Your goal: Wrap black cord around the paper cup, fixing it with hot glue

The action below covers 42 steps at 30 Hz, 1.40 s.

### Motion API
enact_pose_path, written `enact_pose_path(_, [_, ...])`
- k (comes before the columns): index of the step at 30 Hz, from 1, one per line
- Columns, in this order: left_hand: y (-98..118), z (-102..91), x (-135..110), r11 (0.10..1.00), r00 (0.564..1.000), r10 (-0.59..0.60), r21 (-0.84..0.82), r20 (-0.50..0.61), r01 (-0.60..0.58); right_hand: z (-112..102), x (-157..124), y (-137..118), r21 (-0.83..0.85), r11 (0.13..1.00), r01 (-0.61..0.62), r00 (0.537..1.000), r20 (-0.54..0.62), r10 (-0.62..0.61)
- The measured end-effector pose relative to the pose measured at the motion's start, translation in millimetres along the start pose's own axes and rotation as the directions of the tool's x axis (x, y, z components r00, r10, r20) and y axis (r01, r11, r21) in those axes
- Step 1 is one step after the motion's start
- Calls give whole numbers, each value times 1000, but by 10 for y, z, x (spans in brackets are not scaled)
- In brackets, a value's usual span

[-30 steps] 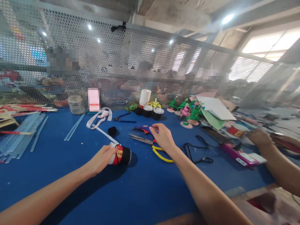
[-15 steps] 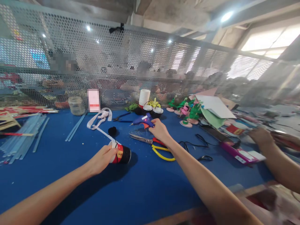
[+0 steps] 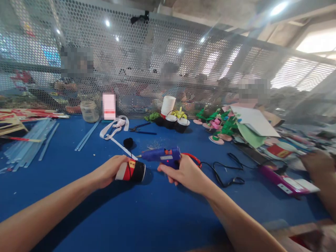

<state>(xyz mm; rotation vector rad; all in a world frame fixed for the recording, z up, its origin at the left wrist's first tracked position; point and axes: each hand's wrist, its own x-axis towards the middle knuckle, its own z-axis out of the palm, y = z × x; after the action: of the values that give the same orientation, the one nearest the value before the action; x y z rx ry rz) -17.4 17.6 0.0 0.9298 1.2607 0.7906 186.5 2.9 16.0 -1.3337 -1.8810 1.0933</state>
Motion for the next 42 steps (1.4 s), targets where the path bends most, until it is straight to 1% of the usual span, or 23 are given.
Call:
enact_pose_path(2, [16,11,-10,1000,1000,-8,-29,17,9,30,-71,-39,-86,996,9,999,-32,-11])
enact_pose_path(6, [41,38,-44,999,999,-15,-44,31,16,64,-149,-73,-241,965,99,988,-94,-125])
enact_pose_path(11, [37,56,-46,999,999,-43,-13,14,43,85,-145,-44,-327,931,164,976,-83,-201])
enact_pose_path(13, [25,55,-38,999,999,-43,-13,17,43,90,-144,-29,-346,921,176,972,-84,-217])
enact_pose_path(18, [-1,44,-30,1000,999,3,-26,43,-2,95,-158,-25,-378,905,195,968,-76,-240])
enact_pose_path(24, [-8,39,2,999,999,-32,-28,24,33,108,-164,-23,-404,881,245,950,-81,-302])
enact_pose_path(29, [-14,39,7,1000,1000,1,-13,8,-1,122,-186,-29,-445,857,261,950,-39,-310])
enact_pose_path(32, [-19,37,0,999,999,-31,-14,38,32,115,-188,-36,-462,848,261,947,-48,-317])
enact_pose_path(34, [-22,34,1,999,998,-45,-8,37,45,109,-190,-37,-468,844,262,944,-56,-324])
enact_pose_path(38, [-20,40,8,1000,1000,3,-8,1,-3,108,-199,-38,-476,838,269,945,-39,-325])
enact_pose_path(42, [-12,50,4,999,999,-40,-4,34,40,106,-201,-42,-472,844,257,948,-49,-316])
